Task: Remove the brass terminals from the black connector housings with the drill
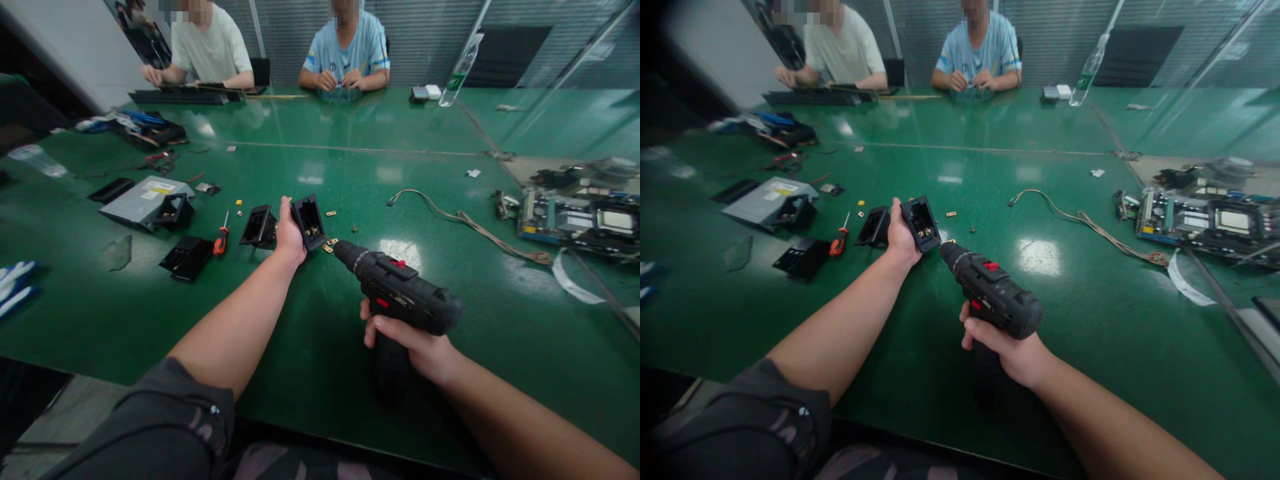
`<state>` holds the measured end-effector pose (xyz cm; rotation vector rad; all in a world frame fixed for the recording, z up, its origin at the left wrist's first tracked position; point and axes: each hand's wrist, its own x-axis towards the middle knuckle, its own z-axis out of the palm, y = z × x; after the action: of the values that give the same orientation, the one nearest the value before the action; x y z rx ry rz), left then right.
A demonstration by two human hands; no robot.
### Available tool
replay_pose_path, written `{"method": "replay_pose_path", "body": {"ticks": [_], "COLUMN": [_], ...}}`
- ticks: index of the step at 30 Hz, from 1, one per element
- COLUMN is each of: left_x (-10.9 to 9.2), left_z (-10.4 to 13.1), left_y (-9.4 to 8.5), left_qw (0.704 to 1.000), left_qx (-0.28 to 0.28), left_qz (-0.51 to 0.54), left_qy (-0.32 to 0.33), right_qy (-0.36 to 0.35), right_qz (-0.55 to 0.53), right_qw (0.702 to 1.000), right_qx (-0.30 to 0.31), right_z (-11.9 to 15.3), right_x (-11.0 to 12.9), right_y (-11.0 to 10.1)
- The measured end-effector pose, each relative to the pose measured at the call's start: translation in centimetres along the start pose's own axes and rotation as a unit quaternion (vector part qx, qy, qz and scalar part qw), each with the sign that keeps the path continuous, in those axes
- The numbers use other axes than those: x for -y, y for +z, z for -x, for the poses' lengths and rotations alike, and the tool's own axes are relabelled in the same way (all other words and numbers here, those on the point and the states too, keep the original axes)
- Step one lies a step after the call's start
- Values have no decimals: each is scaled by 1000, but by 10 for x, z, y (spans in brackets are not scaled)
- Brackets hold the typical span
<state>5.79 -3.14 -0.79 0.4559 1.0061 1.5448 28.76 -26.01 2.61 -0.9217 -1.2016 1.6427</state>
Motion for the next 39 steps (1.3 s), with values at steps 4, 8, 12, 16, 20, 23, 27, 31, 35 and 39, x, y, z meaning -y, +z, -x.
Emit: {"method": "replay_pose_path", "body": {"ticks": [4, 8, 12, 16, 20, 23, 27, 31, 35, 39], "left_x": [0, 0, 0, -1, 1, 1, 0, -2, -1, -1], "left_z": [-2, -2, -2, -3, -4, -4, -2, 0, -2, -2], "left_y": [-1, 0, 0, -2, -3, -3, -1, 0, -1, -1], "left_qw": [1000, 1000, 1000, 1000, 1000, 1000, 1000, 1000, 1000, 1000], "left_qx": [2, 10, 4, 5, 13, 12, 6, 4, -3, 3], "left_qz": [-9, -8, -12, -16, -12, -16, -20, -21, -18, -9], "left_qy": [-8, -11, -16, -8, -10, -8, -8, -5, -9, -12], "right_qy": [-2, 1, 3, -3, 12, 18, 15, 18, 13, 18], "right_qz": [2, 6, 6, 6, -6, -11, -2, 4, 1, 1], "right_qw": [1000, 1000, 1000, 1000, 1000, 1000, 1000, 1000, 1000, 1000], "right_qx": [-3, -8, -11, -9, -10, -10, -10, -4, -4, -7], "right_z": [0, 0, 0, 0, 0, 0, 0, -1, 0, -1], "right_x": [1, 0, 0, 1, 0, 0, 1, 1, 1, 1], "right_y": [0, -1, -1, 0, -1, -1, -1, -1, -1, 0]}}
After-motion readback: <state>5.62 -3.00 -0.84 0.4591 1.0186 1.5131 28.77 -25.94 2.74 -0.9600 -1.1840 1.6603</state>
